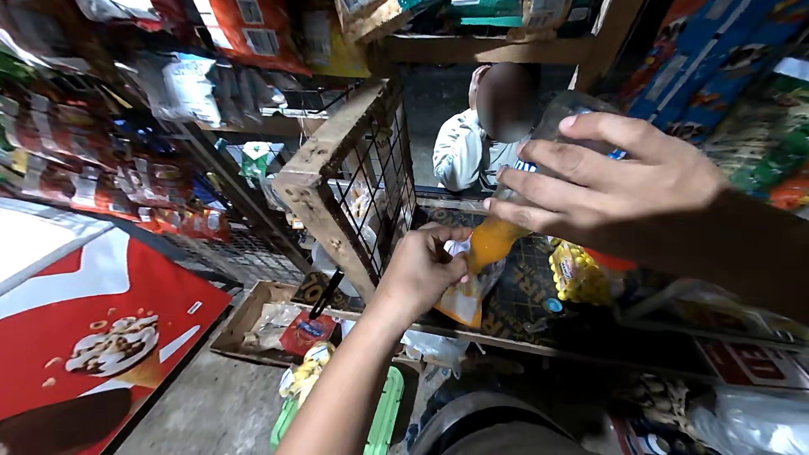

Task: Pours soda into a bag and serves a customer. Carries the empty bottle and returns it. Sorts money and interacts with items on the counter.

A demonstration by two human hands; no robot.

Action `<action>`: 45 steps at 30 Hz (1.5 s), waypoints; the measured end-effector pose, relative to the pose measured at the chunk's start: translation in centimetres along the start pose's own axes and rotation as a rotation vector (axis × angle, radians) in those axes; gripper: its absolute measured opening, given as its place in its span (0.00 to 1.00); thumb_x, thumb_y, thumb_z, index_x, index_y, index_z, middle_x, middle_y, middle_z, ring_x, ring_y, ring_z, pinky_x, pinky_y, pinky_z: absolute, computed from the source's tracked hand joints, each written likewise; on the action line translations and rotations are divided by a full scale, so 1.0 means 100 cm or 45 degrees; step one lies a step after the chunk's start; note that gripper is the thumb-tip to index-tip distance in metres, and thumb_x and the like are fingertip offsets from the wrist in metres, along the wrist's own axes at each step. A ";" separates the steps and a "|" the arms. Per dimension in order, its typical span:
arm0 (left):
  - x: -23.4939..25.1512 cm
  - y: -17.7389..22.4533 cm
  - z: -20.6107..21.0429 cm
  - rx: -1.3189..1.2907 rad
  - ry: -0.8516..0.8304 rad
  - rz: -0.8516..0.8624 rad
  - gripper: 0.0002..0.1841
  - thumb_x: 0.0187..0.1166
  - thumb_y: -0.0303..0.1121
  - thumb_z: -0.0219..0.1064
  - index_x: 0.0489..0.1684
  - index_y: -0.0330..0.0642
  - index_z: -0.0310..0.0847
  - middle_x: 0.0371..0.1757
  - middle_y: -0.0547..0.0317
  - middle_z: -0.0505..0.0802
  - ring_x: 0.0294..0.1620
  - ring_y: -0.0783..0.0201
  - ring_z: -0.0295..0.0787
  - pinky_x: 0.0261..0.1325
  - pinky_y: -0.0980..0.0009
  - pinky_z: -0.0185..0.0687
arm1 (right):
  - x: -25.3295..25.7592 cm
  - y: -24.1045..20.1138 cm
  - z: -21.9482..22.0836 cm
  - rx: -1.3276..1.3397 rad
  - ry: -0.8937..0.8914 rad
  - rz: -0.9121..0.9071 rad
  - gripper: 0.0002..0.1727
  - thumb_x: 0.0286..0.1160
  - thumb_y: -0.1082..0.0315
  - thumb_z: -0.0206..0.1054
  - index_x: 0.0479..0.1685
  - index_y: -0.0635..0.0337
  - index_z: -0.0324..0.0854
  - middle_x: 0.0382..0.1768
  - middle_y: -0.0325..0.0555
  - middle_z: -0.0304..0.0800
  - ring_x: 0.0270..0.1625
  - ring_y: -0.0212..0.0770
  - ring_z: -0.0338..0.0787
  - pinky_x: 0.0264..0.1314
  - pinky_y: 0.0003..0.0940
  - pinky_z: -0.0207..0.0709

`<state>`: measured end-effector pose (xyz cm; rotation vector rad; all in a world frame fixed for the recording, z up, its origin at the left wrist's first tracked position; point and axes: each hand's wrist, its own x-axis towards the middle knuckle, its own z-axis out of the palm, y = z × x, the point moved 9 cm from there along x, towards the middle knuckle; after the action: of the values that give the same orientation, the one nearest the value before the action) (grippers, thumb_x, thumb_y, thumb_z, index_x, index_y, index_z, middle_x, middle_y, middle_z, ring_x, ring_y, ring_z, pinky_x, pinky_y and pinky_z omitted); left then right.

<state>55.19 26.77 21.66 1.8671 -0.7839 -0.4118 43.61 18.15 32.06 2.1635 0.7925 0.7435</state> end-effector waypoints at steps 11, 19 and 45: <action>0.002 -0.006 -0.003 0.011 0.002 -0.008 0.15 0.72 0.21 0.73 0.56 0.41 0.90 0.50 0.59 0.91 0.26 0.75 0.86 0.35 0.79 0.88 | 0.005 0.001 0.000 -0.035 0.015 0.005 0.28 0.81 0.88 0.47 0.73 0.59 0.80 0.68 0.53 0.87 0.77 0.53 0.80 0.88 0.50 0.56; 0.004 -0.011 -0.005 0.025 0.013 -0.008 0.16 0.72 0.21 0.74 0.57 0.41 0.91 0.51 0.59 0.91 0.25 0.75 0.86 0.34 0.79 0.88 | 0.007 0.004 0.002 -0.038 0.033 0.008 0.28 0.80 0.89 0.46 0.72 0.59 0.80 0.67 0.52 0.88 0.77 0.52 0.80 0.88 0.50 0.55; 0.000 -0.034 -0.007 -0.350 0.346 -0.005 0.11 0.75 0.15 0.68 0.50 0.34 0.89 0.32 0.58 0.94 0.28 0.70 0.92 0.37 0.75 0.92 | -0.128 -0.054 0.111 0.773 -0.232 1.213 0.35 0.58 0.64 0.82 0.75 0.44 0.83 0.62 0.56 0.90 0.62 0.71 0.87 0.57 0.77 0.74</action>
<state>56.76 28.14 18.92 1.6242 -0.5121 -0.2467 41.46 7.45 18.06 3.1331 -0.2183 0.7786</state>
